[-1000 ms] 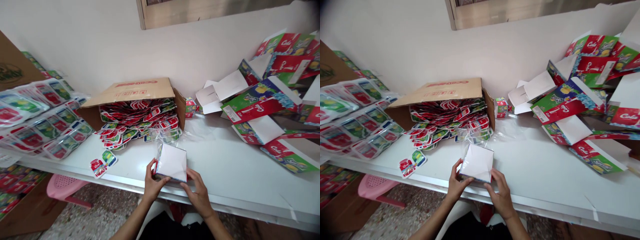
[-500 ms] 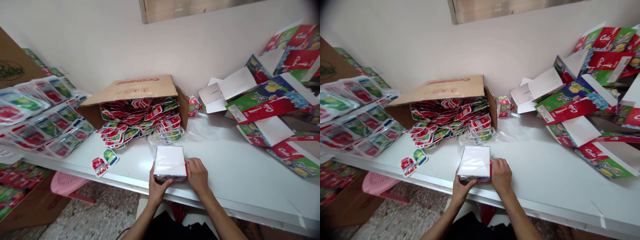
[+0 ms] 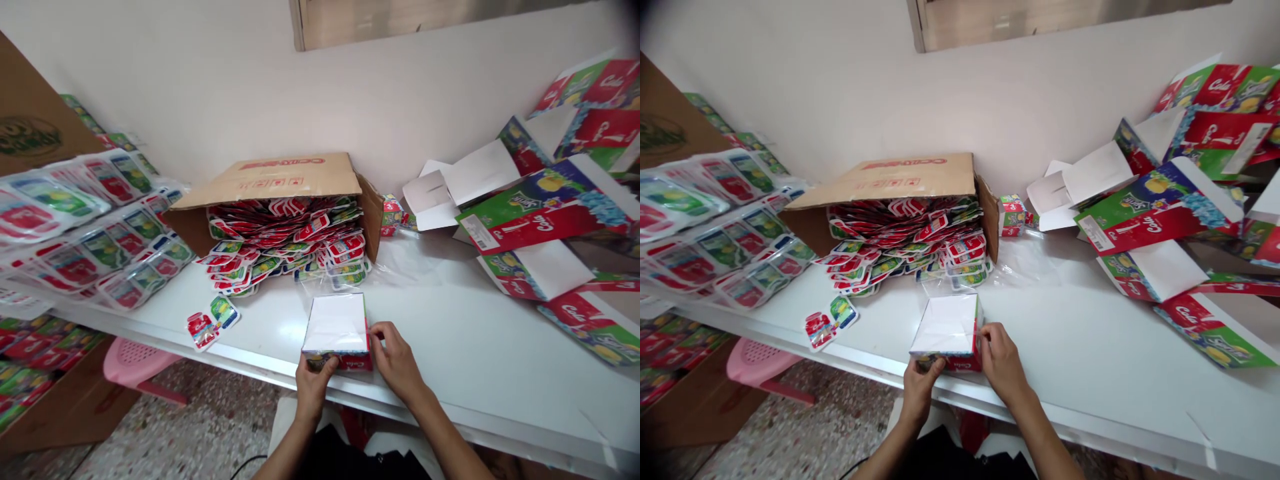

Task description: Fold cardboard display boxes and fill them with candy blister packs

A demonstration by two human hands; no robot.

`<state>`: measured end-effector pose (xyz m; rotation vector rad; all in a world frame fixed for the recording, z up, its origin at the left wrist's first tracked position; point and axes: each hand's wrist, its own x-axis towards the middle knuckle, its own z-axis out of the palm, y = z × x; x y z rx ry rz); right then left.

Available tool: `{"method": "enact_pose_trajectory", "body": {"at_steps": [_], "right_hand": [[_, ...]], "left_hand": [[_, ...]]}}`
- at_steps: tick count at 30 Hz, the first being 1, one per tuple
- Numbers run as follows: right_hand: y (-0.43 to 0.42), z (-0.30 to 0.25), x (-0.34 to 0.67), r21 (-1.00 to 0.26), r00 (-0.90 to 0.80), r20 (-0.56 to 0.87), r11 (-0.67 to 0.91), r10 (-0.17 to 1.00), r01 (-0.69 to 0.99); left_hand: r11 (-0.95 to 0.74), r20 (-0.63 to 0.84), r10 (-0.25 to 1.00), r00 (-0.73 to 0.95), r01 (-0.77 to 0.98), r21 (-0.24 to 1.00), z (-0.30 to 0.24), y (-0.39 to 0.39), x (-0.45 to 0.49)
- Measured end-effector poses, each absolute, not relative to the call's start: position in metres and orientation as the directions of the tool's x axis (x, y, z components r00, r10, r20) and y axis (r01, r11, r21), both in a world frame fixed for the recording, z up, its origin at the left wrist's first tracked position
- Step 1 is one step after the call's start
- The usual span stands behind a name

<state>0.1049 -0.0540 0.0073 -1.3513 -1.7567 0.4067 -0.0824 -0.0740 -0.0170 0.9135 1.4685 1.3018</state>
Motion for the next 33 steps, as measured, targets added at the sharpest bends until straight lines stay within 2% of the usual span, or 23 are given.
{"method": "enact_pose_trajectory", "body": {"at_steps": [4,7,9,13,16,18,20,21,22,23,24,25,27,29,31,33], "right_hand": [[-0.048,0.026,0.085,-0.635,-0.076,0.542,0.468,0.837,0.615],[-0.043,0.047,0.068,-0.570,-0.161,0.602,0.562,0.782,0.599],[-0.040,0.056,0.057,-0.565,-0.164,0.605,0.566,0.779,0.601],[-0.044,0.051,0.038,-0.612,-0.031,0.570,0.450,0.821,0.651],[-0.053,0.038,0.028,-0.601,-0.108,0.516,0.448,0.850,0.662],[-0.057,0.031,0.025,-0.583,-0.137,0.508,0.457,0.850,0.672],[-0.061,0.027,0.025,-0.561,-0.154,0.523,0.474,0.838,0.679],[-0.062,0.026,0.025,-0.550,-0.169,0.530,0.489,0.831,0.677],[-0.063,0.024,0.026,-0.541,-0.187,0.536,0.505,0.824,0.673],[-0.064,0.023,0.026,-0.536,-0.204,0.537,0.518,0.818,0.666],[-0.066,0.021,0.026,-0.535,-0.216,0.537,0.527,0.816,0.660],[-0.067,0.018,0.026,-0.539,-0.222,0.534,0.531,0.816,0.654],[-0.068,0.013,0.023,-0.557,-0.210,0.527,0.522,0.823,0.647],[-0.067,0.008,0.020,-0.609,-0.137,0.495,0.455,0.858,0.649],[-0.064,0.002,0.018,-0.668,-0.048,0.447,0.369,0.893,0.646],[-0.060,-0.002,0.018,-0.684,-0.030,0.427,0.344,0.904,0.643]], "left_hand": [[0.150,-0.228,0.931,-0.284,-0.270,0.951,-0.025,-0.074,-0.087],[0.121,-0.261,0.943,-0.205,-0.520,0.846,-0.022,-0.075,-0.088],[0.108,-0.273,0.946,-0.177,-0.623,0.774,-0.017,-0.075,-0.087],[0.108,-0.302,0.938,-0.170,-0.686,0.719,-0.007,-0.074,-0.081],[0.151,-0.310,0.943,-0.122,-0.673,0.724,-0.007,-0.084,-0.080],[0.342,-0.430,0.903,-0.005,-0.598,0.724,-0.007,-0.098,-0.088],[0.575,-0.595,0.801,0.068,-0.366,0.732,-0.002,-0.112,-0.105],[0.633,-0.640,0.768,0.030,-0.196,0.749,0.003,-0.117,-0.116],[0.557,-0.557,0.827,-0.080,-0.030,0.830,0.011,-0.118,-0.127],[0.415,-0.382,0.895,-0.231,0.118,0.902,0.021,-0.116,-0.137],[0.289,-0.187,0.912,-0.365,0.249,0.924,0.032,-0.108,-0.145],[0.188,-0.020,0.908,-0.419,0.364,0.912,0.044,-0.096,-0.149],[-0.038,0.241,0.917,-0.319,0.530,0.847,0.065,-0.061,-0.147],[-0.175,0.307,0.944,-0.123,0.602,0.779,0.077,-0.023,-0.134],[-0.191,0.180,0.981,0.078,0.592,0.783,0.080,0.007,-0.119],[-0.205,0.114,0.975,0.191,0.572,0.795,0.079,0.023,-0.110]]}}
